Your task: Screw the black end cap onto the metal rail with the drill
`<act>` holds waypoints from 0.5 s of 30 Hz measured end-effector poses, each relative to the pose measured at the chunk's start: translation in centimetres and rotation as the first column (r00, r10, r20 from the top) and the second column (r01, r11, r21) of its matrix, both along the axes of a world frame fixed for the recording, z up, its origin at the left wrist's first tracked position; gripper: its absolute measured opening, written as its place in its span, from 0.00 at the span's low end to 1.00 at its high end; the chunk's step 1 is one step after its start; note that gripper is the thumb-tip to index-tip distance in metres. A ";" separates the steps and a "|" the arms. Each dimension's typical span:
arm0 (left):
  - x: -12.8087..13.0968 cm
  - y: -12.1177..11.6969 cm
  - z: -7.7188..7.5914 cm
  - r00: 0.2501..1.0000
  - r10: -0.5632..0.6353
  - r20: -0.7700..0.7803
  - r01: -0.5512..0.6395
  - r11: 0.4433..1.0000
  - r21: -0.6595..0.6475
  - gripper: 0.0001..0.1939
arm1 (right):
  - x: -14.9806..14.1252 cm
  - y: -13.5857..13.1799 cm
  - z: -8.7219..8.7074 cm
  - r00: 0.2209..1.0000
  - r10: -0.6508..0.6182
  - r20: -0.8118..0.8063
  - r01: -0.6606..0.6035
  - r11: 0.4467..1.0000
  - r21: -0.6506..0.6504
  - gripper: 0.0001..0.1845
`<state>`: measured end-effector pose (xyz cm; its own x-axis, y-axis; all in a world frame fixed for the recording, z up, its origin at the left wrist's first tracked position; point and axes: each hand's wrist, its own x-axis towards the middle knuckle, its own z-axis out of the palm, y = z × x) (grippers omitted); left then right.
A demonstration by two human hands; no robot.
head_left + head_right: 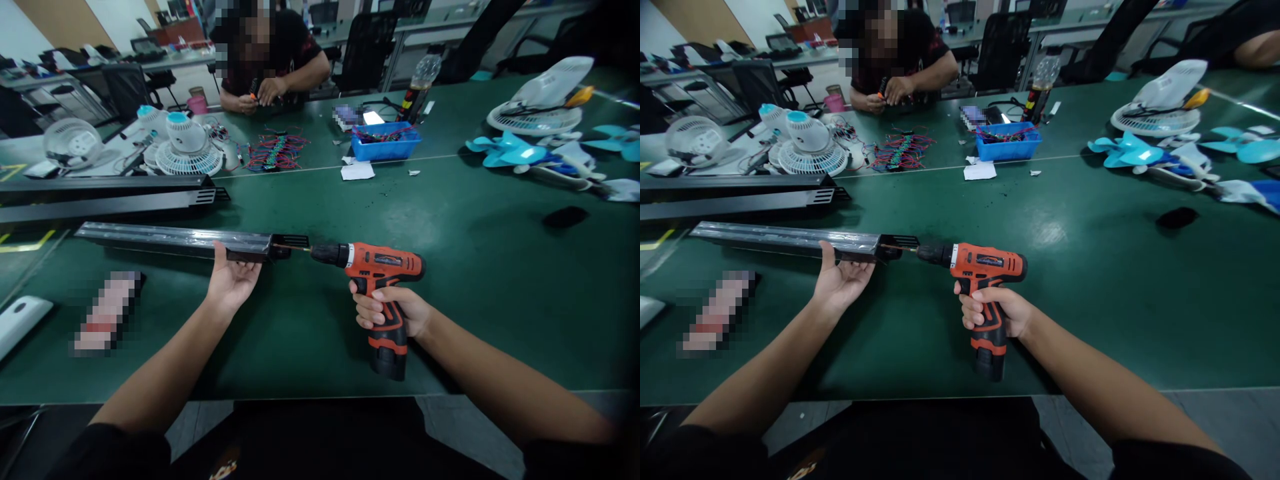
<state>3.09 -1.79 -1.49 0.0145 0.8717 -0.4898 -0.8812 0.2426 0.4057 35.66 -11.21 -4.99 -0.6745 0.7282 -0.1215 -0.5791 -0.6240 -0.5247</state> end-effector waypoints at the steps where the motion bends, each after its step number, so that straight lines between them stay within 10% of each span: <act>1: 0.1 0.0 0.1 1.000 0.006 -0.015 -0.006 1.000 -0.005 0.33 | 0.0 0.0 0.0 1.000 -0.001 -0.006 0.001 1.000 0.000 0.14; 15: 0.2 0.0 0.4 1.000 0.014 -0.024 -0.014 1.000 -0.017 0.31 | -0.1 0.0 0.1 1.000 -0.007 -0.012 0.007 1.000 0.002 0.14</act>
